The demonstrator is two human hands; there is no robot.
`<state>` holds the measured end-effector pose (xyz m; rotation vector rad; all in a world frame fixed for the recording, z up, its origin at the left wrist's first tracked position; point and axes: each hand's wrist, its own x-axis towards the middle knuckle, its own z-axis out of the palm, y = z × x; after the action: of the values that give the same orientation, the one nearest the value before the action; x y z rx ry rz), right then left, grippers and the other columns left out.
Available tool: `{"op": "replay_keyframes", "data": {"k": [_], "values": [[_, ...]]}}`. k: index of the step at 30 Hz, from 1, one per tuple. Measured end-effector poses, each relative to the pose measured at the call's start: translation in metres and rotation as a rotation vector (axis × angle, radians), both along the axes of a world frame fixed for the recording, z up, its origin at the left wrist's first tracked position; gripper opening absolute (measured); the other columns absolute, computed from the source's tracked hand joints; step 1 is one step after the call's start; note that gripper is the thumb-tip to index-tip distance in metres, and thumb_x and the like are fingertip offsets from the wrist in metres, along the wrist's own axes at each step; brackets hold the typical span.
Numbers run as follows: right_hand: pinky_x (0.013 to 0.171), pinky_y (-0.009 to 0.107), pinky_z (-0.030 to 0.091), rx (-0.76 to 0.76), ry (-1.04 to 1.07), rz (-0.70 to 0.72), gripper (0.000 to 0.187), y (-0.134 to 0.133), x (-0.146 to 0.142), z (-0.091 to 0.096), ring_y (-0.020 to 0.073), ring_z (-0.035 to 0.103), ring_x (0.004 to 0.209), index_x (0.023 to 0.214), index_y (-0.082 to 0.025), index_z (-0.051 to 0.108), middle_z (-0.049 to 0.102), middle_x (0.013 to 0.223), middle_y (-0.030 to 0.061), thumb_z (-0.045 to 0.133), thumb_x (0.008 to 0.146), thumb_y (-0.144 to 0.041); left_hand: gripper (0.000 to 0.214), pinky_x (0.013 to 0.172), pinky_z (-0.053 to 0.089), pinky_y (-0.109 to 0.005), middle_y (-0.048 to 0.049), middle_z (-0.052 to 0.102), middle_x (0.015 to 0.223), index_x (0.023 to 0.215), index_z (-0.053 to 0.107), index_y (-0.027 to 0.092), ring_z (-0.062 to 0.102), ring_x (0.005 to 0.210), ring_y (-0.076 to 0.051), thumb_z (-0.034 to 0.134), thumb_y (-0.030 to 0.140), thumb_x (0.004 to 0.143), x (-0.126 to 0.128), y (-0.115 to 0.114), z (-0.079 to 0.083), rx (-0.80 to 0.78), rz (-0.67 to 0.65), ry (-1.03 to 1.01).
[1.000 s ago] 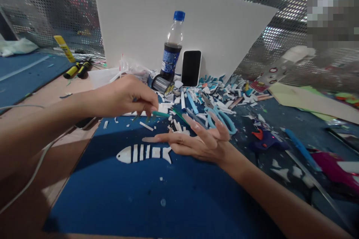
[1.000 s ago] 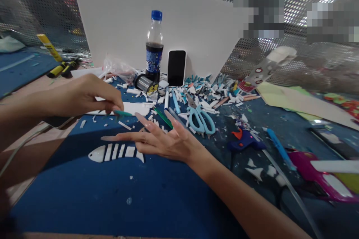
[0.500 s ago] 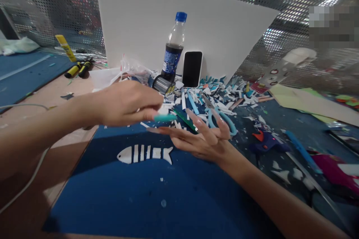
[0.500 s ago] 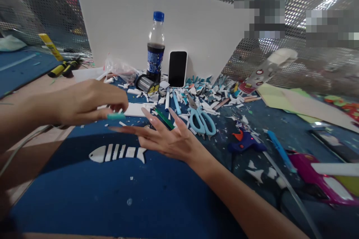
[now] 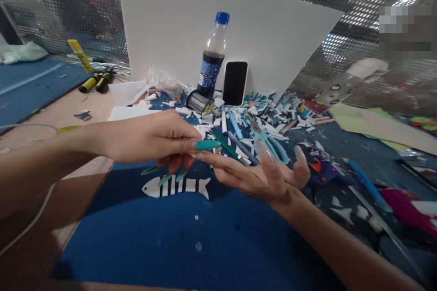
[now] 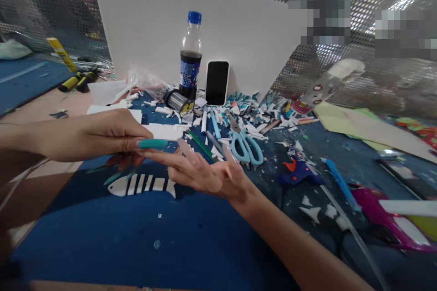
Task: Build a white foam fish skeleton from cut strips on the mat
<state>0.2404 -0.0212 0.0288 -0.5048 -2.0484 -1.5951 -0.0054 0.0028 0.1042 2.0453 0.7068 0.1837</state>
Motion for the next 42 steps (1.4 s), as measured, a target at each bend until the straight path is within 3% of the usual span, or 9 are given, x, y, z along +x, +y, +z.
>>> {"op": "replay_keyframes", "data": {"k": [5,10,17,19,21,28,32,37,42], "values": [[0.108,0.040,0.039,0.074,0.043,0.035,0.052,0.006,0.001,0.002,0.0231,0.020,0.140,0.125,-0.052,0.052,0.056,0.129,-0.0169,0.067,0.075,-0.053,0.035,0.048,0.043,-0.014,-0.0013,0.062,0.060,0.071,0.063,0.015,0.054,0.049,-0.006,0.042,0.031,0.095,0.001,-0.001,-0.005,-0.144,-0.005,-0.116],[0.116,0.044,0.019,0.088,0.025,0.089,0.063,0.011,0.005,0.005,0.0227,0.017,0.142,0.135,-0.052,0.040,0.045,0.141,-0.0172,0.067,0.078,-0.045,0.034,0.050,0.043,-0.014,0.0000,0.060,0.059,0.070,0.061,0.016,0.053,0.050,-0.006,0.042,0.029,0.095,0.002,-0.004,-0.006,-0.114,-0.002,-0.201],[0.114,0.052,0.016,0.098,-0.058,-0.094,0.077,0.005,0.003,0.002,0.0305,0.014,0.143,0.138,-0.053,0.029,0.012,0.155,-0.0191,0.072,0.075,-0.042,0.026,0.059,0.044,-0.020,-0.0025,0.058,0.075,0.088,0.058,0.018,0.054,0.063,-0.009,0.040,0.035,0.096,-0.005,0.003,-0.008,0.446,-0.007,-0.247],[0.114,0.051,0.017,0.104,-0.018,-0.041,0.069,0.006,0.003,-0.001,0.0295,0.016,0.142,0.133,-0.054,0.037,0.017,0.153,-0.0220,0.072,0.075,-0.037,0.023,0.069,0.048,-0.024,-0.0045,0.057,0.094,0.106,0.051,0.021,0.056,0.079,-0.012,0.053,0.038,0.091,-0.005,0.005,-0.012,0.490,-0.013,-0.366],[0.114,0.048,0.019,0.089,-0.007,-0.004,0.062,0.007,0.003,-0.002,0.0283,0.018,0.142,0.128,-0.054,0.044,0.021,0.152,-0.0241,0.071,0.076,-0.035,0.046,0.076,0.050,-0.026,-0.0042,0.053,0.106,0.115,0.042,0.025,0.056,0.090,-0.014,0.068,0.038,0.080,-0.004,0.004,-0.018,0.440,-0.004,-0.491],[0.113,0.052,0.021,0.091,0.005,-0.038,0.047,0.006,0.004,0.001,0.0264,0.019,0.142,0.118,-0.049,0.058,0.052,0.135,-0.0157,0.072,0.074,-0.042,0.055,0.063,0.051,-0.019,0.0015,0.055,0.089,0.112,0.041,0.026,0.061,0.080,-0.011,0.077,0.025,0.071,0.005,-0.002,-0.027,0.282,0.112,-0.612],[0.107,0.046,0.036,0.140,0.038,-0.068,0.050,0.006,0.006,-0.004,0.0243,0.028,0.138,0.122,-0.051,0.054,0.050,0.138,-0.0174,0.069,0.076,-0.039,0.057,0.064,0.053,-0.020,0.0026,0.057,0.084,0.112,0.040,0.026,0.063,0.079,-0.012,0.078,0.026,0.069,0.006,-0.001,-0.027,0.310,0.190,-0.587],[0.068,0.024,0.054,-0.255,0.000,-0.172,0.062,-0.001,0.003,0.003,0.0139,0.064,0.098,0.137,-0.055,0.028,0.056,0.131,-0.0163,0.055,0.088,-0.029,0.060,0.064,0.054,-0.021,0.0041,0.058,0.079,0.112,0.041,0.026,0.065,0.076,-0.013,0.079,0.028,0.066,0.006,-0.001,-0.026,0.286,0.259,-0.567],[0.065,0.021,0.053,-0.271,0.042,-0.058,0.048,-0.001,-0.004,0.018,0.0119,0.065,0.088,0.127,-0.054,0.046,0.067,0.114,-0.0158,0.052,0.091,-0.022,0.060,0.063,0.053,-0.019,0.0059,0.057,0.074,0.107,0.042,0.024,0.060,0.066,-0.009,0.081,0.027,0.062,0.007,0.004,-0.026,0.240,0.287,-0.573]]}}
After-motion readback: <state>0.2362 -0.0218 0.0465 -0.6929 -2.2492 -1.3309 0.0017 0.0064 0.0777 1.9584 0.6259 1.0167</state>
